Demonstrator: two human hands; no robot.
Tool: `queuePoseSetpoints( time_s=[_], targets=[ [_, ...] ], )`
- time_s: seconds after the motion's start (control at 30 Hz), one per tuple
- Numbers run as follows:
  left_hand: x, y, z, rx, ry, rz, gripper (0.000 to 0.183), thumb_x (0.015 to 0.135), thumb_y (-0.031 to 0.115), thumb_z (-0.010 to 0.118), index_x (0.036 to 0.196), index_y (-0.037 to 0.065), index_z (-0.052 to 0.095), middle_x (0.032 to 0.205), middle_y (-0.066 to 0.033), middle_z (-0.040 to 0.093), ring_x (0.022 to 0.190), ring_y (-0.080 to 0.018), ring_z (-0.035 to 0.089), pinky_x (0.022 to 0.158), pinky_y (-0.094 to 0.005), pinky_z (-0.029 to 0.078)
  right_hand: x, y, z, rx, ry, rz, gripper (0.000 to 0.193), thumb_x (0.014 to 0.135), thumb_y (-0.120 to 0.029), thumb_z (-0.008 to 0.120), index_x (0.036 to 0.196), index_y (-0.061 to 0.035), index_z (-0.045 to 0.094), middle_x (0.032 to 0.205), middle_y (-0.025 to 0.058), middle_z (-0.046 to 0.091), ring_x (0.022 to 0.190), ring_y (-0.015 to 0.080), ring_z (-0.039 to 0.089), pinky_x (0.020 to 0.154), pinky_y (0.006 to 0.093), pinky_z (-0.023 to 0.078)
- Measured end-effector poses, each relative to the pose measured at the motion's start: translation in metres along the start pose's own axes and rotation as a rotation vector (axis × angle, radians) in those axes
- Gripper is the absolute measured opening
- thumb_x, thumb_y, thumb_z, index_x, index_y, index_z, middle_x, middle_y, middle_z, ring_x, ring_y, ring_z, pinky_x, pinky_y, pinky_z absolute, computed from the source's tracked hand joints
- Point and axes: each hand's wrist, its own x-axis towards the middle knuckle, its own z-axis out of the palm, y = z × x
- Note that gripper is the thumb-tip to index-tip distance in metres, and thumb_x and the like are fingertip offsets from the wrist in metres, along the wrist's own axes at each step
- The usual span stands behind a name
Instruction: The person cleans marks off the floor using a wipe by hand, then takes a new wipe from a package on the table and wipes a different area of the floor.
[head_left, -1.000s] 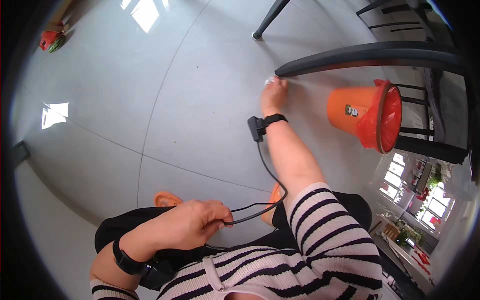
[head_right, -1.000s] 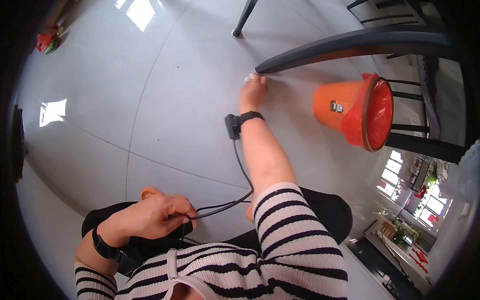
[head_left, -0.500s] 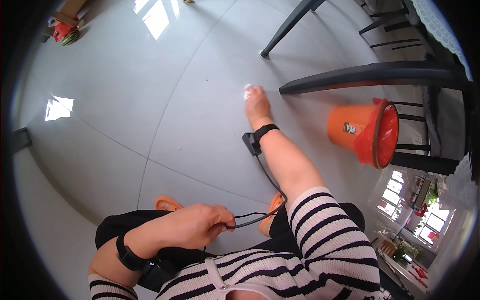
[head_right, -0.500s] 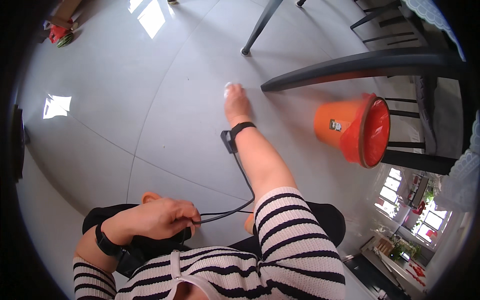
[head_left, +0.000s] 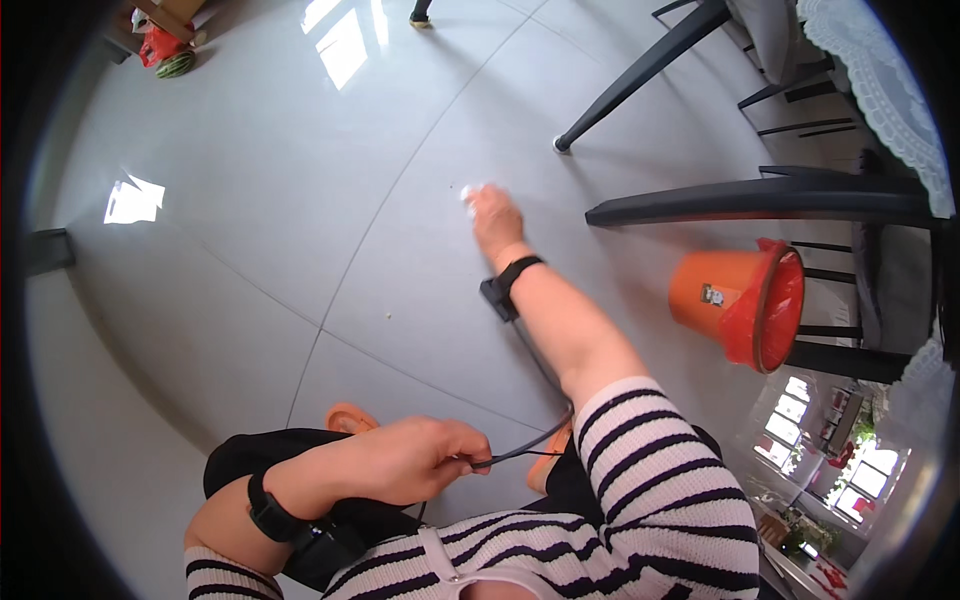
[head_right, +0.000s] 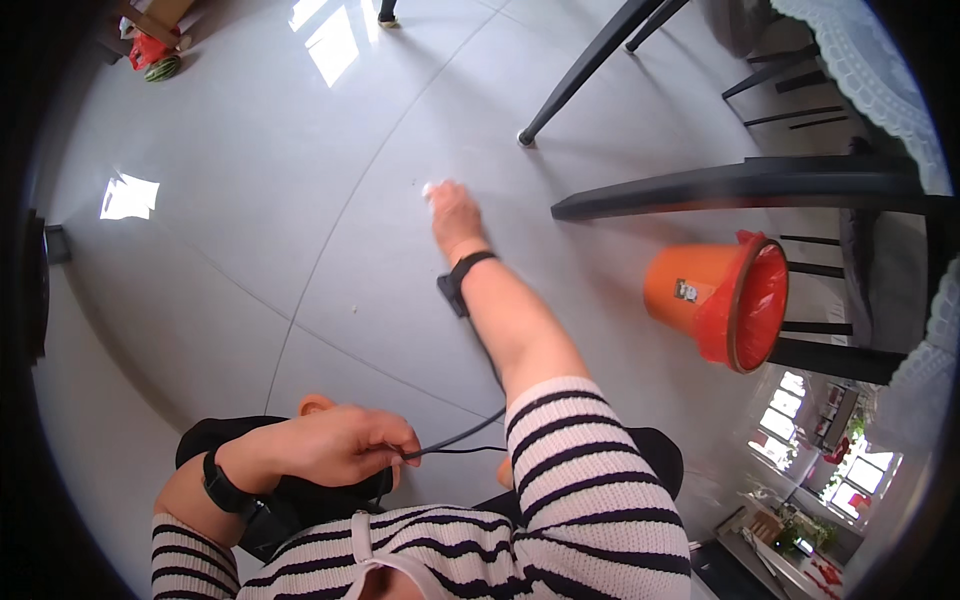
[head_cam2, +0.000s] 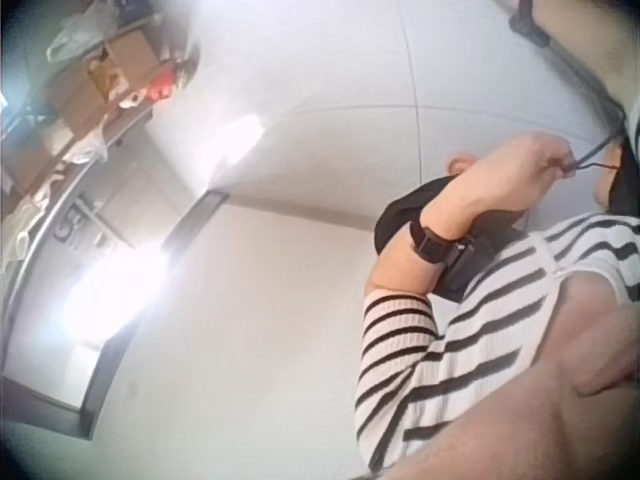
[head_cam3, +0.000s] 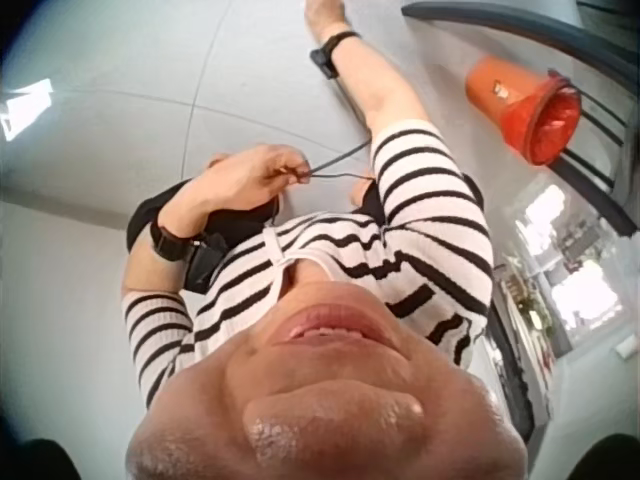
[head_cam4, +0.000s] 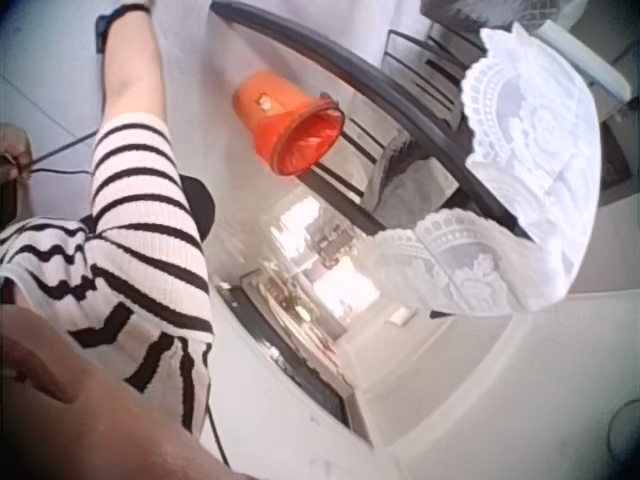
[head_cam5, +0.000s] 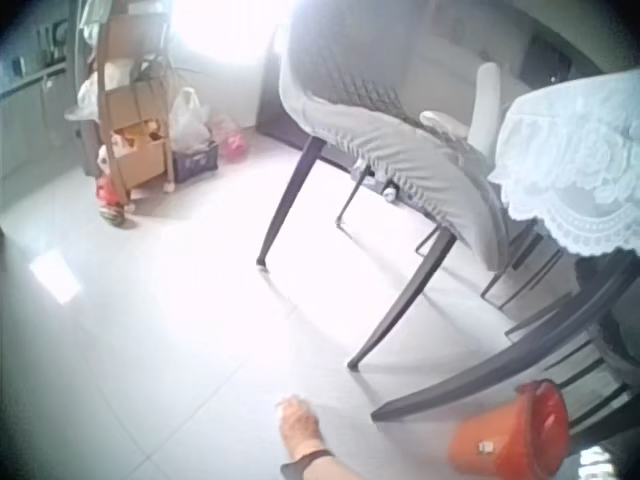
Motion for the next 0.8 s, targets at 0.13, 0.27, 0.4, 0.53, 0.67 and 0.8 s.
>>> queuePoseSetpoints(
  time_s=[0.13,0.27,0.4,0.53,0.67,0.8],
  targets=[
    [-0.002,0.008,-0.007,0.045,-0.195,0.07,0.016,0.084,-0.002,0.047,0.097,0.001,0.057,0.089,-0.0086,0.06,0.078,-0.0192,0.061,0.071,-0.0291,0.047,-0.027,-0.023,-0.017,0.149,-0.125,0.125,0.016,0.079,-0.01,0.05,0.086,-0.0144,0.065,0.089,0.0074,0.058,0.085,0.0304,0.056,0.074,0.041,0.047],
    [0.006,0.001,-0.023,0.069,-0.352,0.217,0.014,0.084,0.0,0.048,0.094,0.001,0.058,0.089,-0.006,0.06,0.082,-0.0158,0.058,0.077,-0.0294,0.045,-0.026,0.0,-0.067,0.114,-0.044,0.329,0.022,0.078,-0.011,0.051,0.088,-0.0163,0.069,0.091,0.0067,0.063,0.087,0.0311,0.055,0.08,0.0407,0.045],
    [0.01,-0.003,-0.046,0.036,-0.385,0.305,0.012,0.085,0.001,0.051,0.092,0.002,0.06,0.088,-0.0025,0.061,0.084,-0.0123,0.056,0.081,-0.0293,0.043,-0.008,-0.004,-0.135,-0.083,-0.085,0.419,0.023,0.077,-0.013,0.052,0.092,-0.0171,0.07,0.093,0.0078,0.066,0.091,0.0308,0.054,0.087,0.0383,0.042],
    [0.024,-0.003,-0.063,-0.158,-0.452,0.31,0.01,0.087,0.003,0.054,0.093,0.001,0.062,0.088,-0.0007,0.062,0.086,-0.0106,0.056,0.083,-0.027,0.044,0.004,-0.005,-0.186,-0.194,-0.054,0.494,0.023,0.077,-0.014,0.053,0.093,-0.0167,0.07,0.093,0.0086,0.066,0.092,0.0311,0.054,0.088,0.038,0.042],
    [0.025,0.0,-0.071,-0.411,-0.477,0.31,0.01,0.088,0.005,0.056,0.095,0.0,0.062,0.09,-0.0021,0.063,0.089,-0.0106,0.057,0.085,-0.0252,0.045,0.026,0.016,-0.205,-0.296,-0.06,0.597,0.024,0.08,-0.018,0.051,0.096,-0.0163,0.07,0.096,0.0103,0.066,0.097,0.0316,0.055,0.086,0.0397,0.045],
    [0.015,-0.006,-0.073,-0.498,-0.362,0.325,0.01,0.088,0.005,0.055,0.095,0.001,0.061,0.091,-0.0012,0.061,0.09,-0.0096,0.056,0.085,-0.0255,0.044,0.054,0.047,-0.189,-0.332,-0.154,0.751,0.023,0.083,-0.026,0.053,0.096,-0.0154,0.069,0.099,0.0131,0.065,0.097,0.0338,0.058,0.083,0.0409,0.047]
  ],
)
